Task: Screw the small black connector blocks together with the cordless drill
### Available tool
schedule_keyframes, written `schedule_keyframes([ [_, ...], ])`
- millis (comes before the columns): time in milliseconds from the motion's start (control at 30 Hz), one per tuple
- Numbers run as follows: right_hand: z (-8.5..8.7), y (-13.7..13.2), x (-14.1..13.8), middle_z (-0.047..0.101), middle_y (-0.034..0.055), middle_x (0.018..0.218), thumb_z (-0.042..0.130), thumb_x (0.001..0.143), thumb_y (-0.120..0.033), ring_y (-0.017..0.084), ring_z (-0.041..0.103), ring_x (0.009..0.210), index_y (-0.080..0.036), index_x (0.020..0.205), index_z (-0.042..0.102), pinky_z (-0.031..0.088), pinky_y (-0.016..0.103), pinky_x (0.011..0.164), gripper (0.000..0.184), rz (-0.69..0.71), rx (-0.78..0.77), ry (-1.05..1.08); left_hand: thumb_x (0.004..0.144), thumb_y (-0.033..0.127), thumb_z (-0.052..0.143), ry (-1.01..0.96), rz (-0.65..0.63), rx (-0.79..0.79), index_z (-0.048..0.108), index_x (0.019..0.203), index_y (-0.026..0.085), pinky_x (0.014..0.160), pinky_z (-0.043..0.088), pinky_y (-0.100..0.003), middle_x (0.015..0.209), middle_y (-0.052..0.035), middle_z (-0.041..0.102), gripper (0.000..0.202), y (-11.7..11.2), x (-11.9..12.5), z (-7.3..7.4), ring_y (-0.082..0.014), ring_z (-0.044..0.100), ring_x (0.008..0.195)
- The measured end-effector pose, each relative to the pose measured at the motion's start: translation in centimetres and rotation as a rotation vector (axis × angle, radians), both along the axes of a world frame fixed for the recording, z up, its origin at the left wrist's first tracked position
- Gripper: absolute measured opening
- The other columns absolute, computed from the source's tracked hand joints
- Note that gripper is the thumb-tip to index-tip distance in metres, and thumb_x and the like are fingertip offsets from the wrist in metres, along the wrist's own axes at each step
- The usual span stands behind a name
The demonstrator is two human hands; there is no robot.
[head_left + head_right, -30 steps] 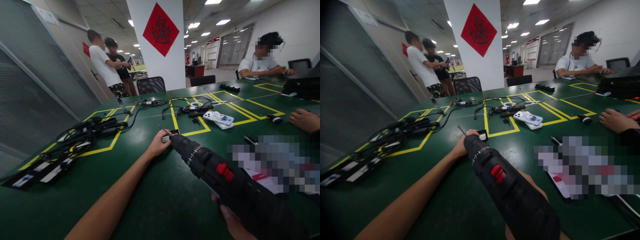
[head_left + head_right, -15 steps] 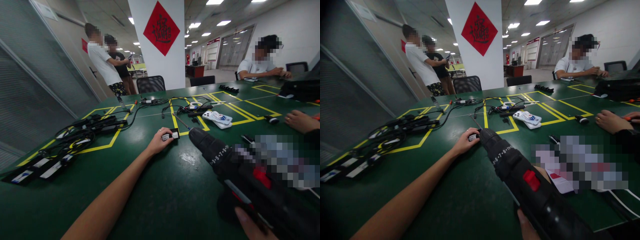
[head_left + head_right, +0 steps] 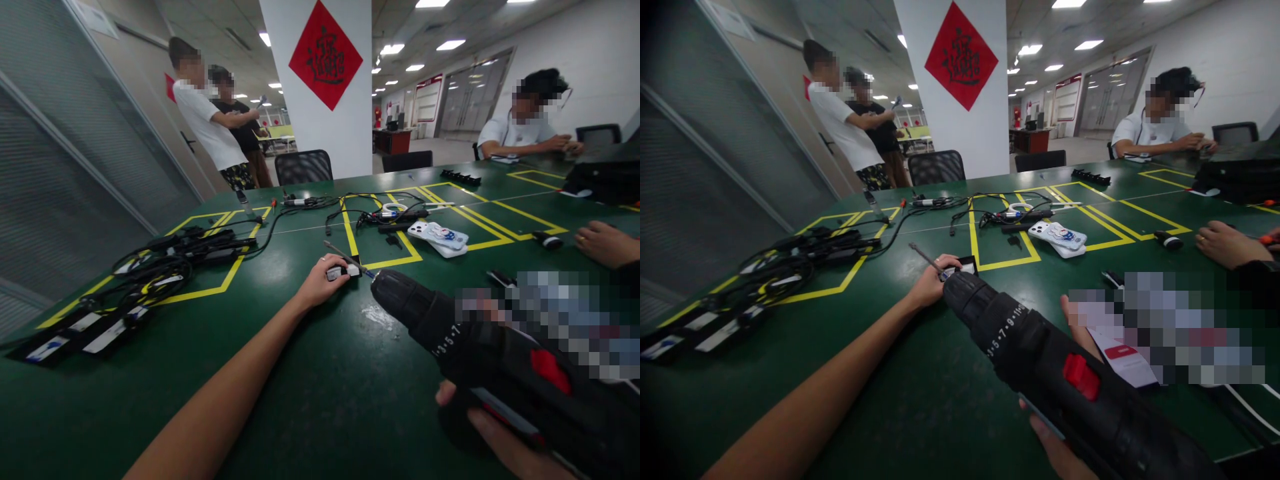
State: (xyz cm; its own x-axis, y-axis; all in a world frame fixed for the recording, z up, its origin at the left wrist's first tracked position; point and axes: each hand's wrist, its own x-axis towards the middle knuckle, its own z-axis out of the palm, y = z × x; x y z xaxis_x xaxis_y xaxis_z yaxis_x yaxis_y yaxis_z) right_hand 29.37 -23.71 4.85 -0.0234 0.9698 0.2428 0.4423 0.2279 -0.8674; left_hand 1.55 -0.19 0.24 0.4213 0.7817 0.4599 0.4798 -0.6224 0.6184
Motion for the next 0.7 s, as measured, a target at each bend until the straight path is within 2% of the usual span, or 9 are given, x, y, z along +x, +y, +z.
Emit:
schedule_keyframes([
  [100,1.3,0.5,0.2,0.072,0.0005,0.081,0.059,0.079,-0.036,0.027,0.067,0.083,-0.036,0.086,0.072,0.054,0.043,0.082,0.014,0.053,-0.035,-0.106,0.078,0.029,0.059,-0.012,-0.013,0.009,0.06,0.094,0.017,0.097,0.039,-0.039,0.106,-0.0094,0.056,0.02,0.0,0.0,0.0,-0.0226,0.052,0.105],
  [267,1.5,0.9,1.0,0.071,0.0035,0.083,0.053,0.081,-0.043,0.028,0.065,0.08,-0.033,0.08,0.071,0.052,0.045,0.076,0.021,0.132,-0.161,-0.085,0.076,0.028,0.06,-0.003,0.006,-0.003,0.059,0.097,0.018,0.098,0.039,-0.04,0.106,-0.0082,0.057,0.023,0.1,0.0,-0.2,-0.0225,0.052,0.104],
  [333,1.4,1.4,1.2,0.07,0.0051,0.08,0.047,0.084,-0.045,0.026,0.064,0.079,-0.029,0.077,0.072,0.049,0.044,0.076,0.03,0.228,-0.222,0.034,0.076,0.028,0.06,0.002,0.021,-0.01,0.059,0.098,0.018,0.097,0.039,-0.04,0.107,-0.0079,0.057,0.024,0.1,0.0,-0.2,-0.0224,0.052,0.104],
  [400,1.2,1.9,1.0,0.07,0.0069,0.075,0.042,0.085,-0.047,0.025,0.063,0.074,-0.025,0.075,0.072,0.048,0.04,0.072,0.039,0.327,-0.269,0.247,0.076,0.027,0.06,0.011,0.024,-0.012,0.059,0.097,0.019,0.097,0.039,-0.04,0.107,-0.0076,0.057,0.023,0.0,0.0,0.0,-0.022,0.052,0.104],
  [500,0.9,2.7,0.5,0.068,0.0103,0.068,0.04,0.081,-0.05,0.021,0.058,0.058,-0.018,0.071,0.072,0.045,0.032,0.053,0.047,0.362,-0.385,0.546,0.077,0.026,0.06,0.021,0.013,-0.005,0.059,0.097,0.019,0.096,0.04,-0.039,0.107,-0.0073,0.056,0.022,-0.1,0.0,0.3,-0.0214,0.052,0.103],
  [533,0.8,2.9,0.3,0.067,0.0107,0.068,0.041,0.079,-0.05,0.019,0.055,0.053,-0.016,0.073,0.072,0.042,0.029,0.048,0.047,0.346,-0.441,0.612,0.077,0.026,0.06,0.023,0.011,-0.004,0.059,0.097,0.02,0.096,0.04,-0.039,0.107,-0.0073,0.056,0.021,-0.1,0.0,0.3,-0.0214,0.052,0.103],
  [600,0.7,3.3,-0.1,0.066,0.0094,0.068,0.041,0.078,-0.049,0.017,0.051,0.046,-0.016,0.09,0.071,0.037,0.026,0.042,0.045,0.309,-0.561,0.714,0.077,0.026,0.06,0.022,0.014,-0.002,0.059,0.097,0.02,0.095,0.04,-0.039,0.107,-0.0071,0.056,0.021,-0.2,0.0,0.4,-0.0213,0.052,0.103],
  [700,0.7,3.9,-0.4,0.063,0.0056,0.065,0.038,0.082,-0.043,0.018,0.052,0.051,-0.018,0.123,0.056,0.039,0.027,0.047,0.051,0.271,-0.607,0.849,0.077,0.027,0.06,0.018,0.011,0.006,0.059,0.097,0.02,0.096,0.04,-0.038,0.106,-0.0068,0.055,0.021,-0.3,0.1,0.5,-0.0209,0.052,0.103],
])
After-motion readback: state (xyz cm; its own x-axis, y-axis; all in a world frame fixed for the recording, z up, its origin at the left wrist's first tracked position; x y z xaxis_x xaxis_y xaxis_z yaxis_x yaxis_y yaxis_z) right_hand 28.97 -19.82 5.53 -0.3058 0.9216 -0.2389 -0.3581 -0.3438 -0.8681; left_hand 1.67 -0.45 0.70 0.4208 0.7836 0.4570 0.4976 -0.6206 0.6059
